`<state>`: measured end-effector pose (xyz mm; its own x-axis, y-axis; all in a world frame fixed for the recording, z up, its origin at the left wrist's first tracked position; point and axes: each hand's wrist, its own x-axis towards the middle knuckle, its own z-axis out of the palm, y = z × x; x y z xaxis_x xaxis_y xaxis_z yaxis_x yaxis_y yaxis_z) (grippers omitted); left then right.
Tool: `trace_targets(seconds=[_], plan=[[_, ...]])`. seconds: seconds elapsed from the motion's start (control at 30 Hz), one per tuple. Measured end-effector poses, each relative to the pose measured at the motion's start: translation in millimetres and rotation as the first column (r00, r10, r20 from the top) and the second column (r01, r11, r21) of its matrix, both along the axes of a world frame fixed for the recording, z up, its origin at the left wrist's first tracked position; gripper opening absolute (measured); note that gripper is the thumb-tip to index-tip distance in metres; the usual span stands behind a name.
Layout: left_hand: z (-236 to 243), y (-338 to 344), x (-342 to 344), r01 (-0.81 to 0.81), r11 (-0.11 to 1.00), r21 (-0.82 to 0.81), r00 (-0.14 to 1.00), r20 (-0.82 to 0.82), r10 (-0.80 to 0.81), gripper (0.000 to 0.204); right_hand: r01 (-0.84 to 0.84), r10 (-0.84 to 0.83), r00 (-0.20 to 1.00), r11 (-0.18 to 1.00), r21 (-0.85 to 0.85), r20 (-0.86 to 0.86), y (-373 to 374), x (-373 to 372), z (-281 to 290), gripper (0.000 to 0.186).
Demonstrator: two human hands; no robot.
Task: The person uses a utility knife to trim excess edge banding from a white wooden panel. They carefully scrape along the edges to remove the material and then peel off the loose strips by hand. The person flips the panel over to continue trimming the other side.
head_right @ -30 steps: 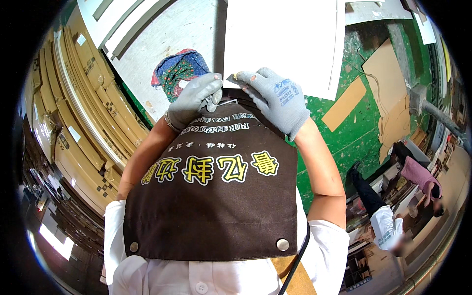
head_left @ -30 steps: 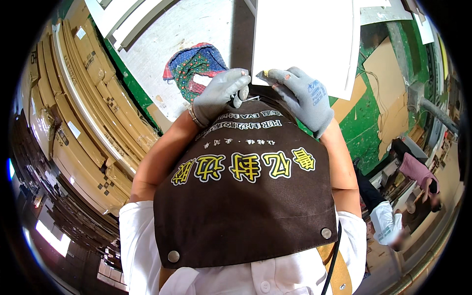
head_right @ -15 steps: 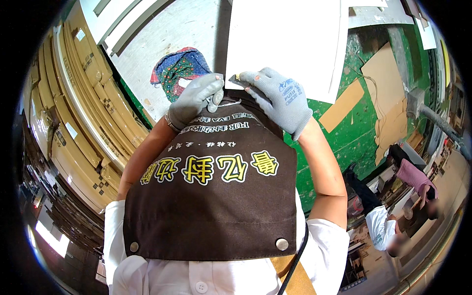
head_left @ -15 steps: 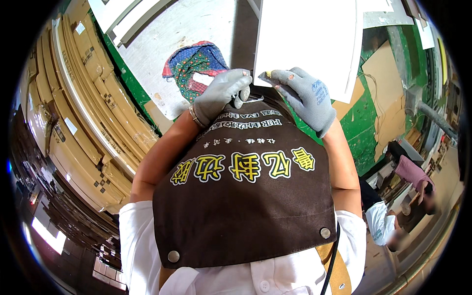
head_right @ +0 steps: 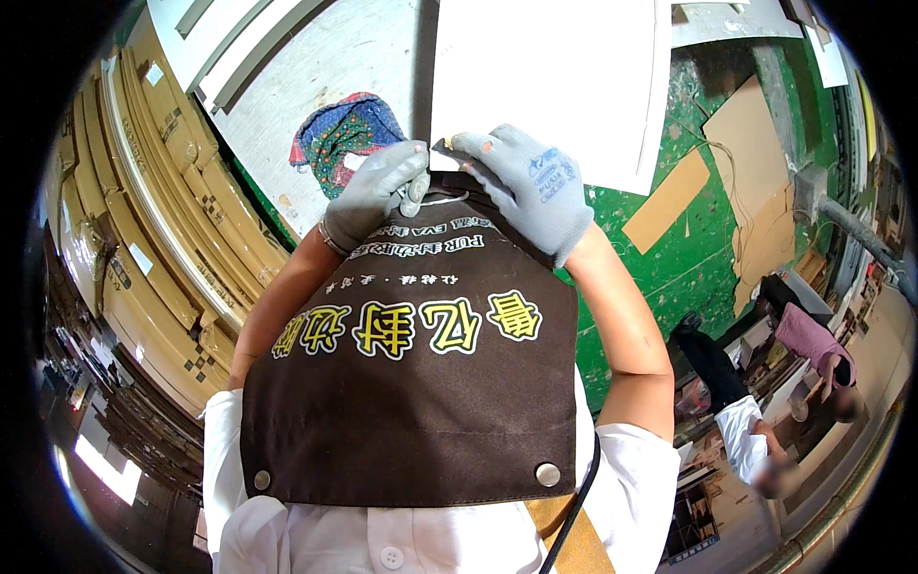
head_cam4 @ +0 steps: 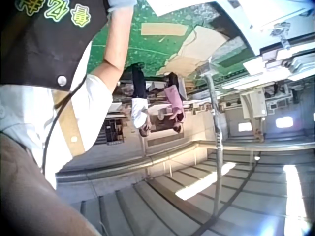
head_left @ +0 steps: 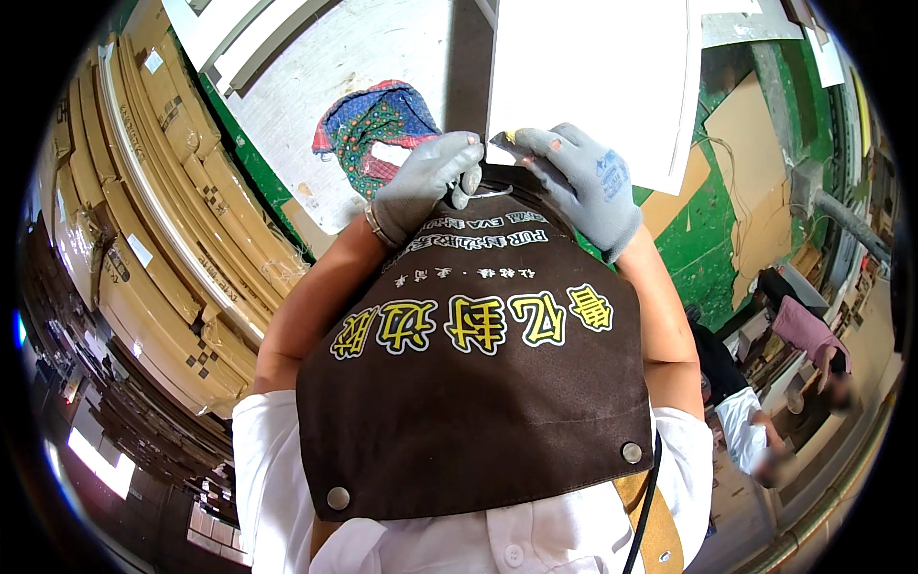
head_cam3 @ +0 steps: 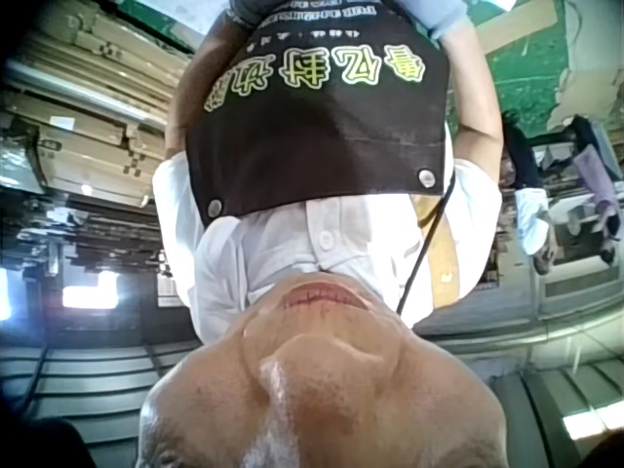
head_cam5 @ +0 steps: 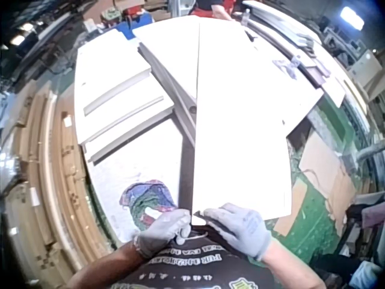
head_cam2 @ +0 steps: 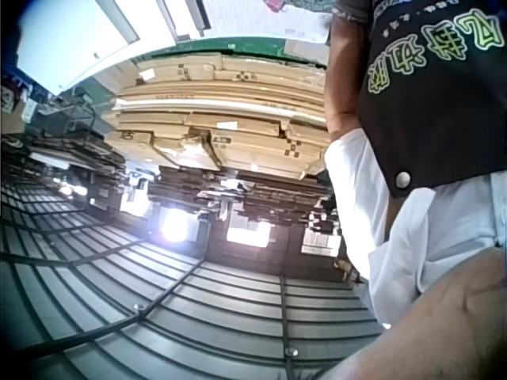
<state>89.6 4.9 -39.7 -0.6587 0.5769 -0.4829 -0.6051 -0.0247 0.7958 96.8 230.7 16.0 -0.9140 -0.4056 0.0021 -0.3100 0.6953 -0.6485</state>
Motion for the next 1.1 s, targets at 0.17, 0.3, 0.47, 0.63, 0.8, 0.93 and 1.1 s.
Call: trace_targets(seconds=[0.17,0.3,0.47,0.63,0.8,0.93,1.1], plan=[[0,0,2,-0.013,1.000,0.003,1.000,-0.012,0.013,0.030,0.058,-0.058,0.998,0.998,-0.007,-0.015,-5,2,-3,0.024],[9,6,4,-0.107,0.988,-0.113,0.994,0.002,0.108,0.027,0.174,-0.181,0.982,0.979,-0.108,-0.060,-7,3,-10,0.026],[38,18,1,-0.241,0.723,-0.647,0.834,-0.520,-0.186,0.037,0.403,-0.446,0.893,0.850,-0.340,-0.058,2,11,-25,0.027],[44,19,-13,-0.138,0.719,-0.681,0.763,-0.536,-0.361,0.029,0.472,-0.524,0.849,0.811,-0.345,-0.072,8,16,-26,0.028],[43,13,-14,-0.137,0.711,-0.690,0.636,-0.611,-0.471,0.020,0.456,-0.515,0.849,0.828,-0.327,-0.117,7,13,-21,0.028],[27,2,-12,-0.173,0.753,-0.635,0.698,-0.619,-0.361,0.018,0.494,-0.547,0.834,0.799,-0.342,-0.074,6,15,-23,0.028],[46,5,-13,-0.073,0.728,-0.682,0.756,-0.514,-0.406,0.023,0.496,-0.544,0.837,0.798,-0.342,-0.057,6,16,-22,0.028]])
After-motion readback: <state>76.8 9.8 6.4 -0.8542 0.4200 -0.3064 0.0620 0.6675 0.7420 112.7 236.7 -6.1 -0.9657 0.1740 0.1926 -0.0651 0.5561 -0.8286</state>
